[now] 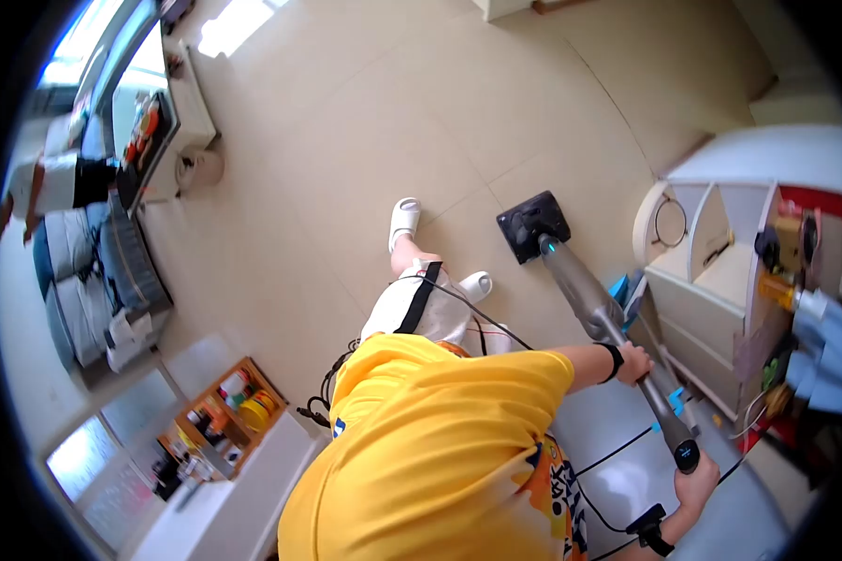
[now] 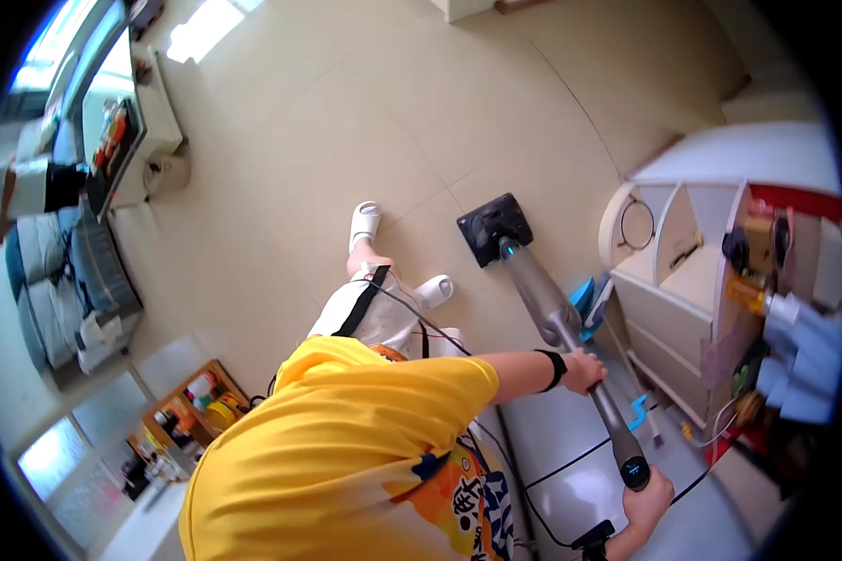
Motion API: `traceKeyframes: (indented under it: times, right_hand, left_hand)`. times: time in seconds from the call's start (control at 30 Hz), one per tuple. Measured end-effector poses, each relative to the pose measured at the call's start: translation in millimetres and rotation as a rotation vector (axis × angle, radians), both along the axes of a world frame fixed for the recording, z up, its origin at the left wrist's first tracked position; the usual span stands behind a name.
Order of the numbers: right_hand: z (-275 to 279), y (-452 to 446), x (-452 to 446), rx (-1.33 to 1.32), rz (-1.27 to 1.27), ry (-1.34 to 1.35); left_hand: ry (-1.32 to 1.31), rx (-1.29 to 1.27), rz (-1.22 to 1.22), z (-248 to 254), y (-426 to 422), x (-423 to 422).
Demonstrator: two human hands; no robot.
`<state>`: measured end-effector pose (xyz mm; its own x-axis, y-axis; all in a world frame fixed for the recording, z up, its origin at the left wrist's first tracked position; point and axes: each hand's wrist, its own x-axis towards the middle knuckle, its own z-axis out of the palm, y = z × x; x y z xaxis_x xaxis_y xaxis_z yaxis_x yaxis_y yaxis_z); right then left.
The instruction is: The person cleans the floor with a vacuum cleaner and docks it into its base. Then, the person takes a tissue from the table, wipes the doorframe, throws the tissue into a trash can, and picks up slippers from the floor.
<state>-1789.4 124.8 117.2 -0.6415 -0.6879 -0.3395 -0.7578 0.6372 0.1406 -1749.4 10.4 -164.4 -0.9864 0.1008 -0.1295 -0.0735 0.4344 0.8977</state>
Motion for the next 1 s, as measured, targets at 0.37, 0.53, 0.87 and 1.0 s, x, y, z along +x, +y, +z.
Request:
traceKeyframes:
  times: [0.37, 0.53, 0.87, 1.0]
  right_hand:
    - [3, -235, -17, 0.001, 0.707, 0.083]
    - [-6, -380, 37, -0.066, 0.938, 0.025]
    - [-62, -525, 206, -0.034, 0.861, -0.221]
    - [-112, -528, 269, 0.028, 0.876, -0.355]
  left_hand:
    - [0.031, -0.012, 0.558, -5, -196, 41]
    - [-0.010, -0.051, 0.720, 0, -328, 135]
    - [0.040, -0.270, 1.064, -49, -446, 337]
    - [-0.035, -0.385, 1.227, -85, -447, 424]
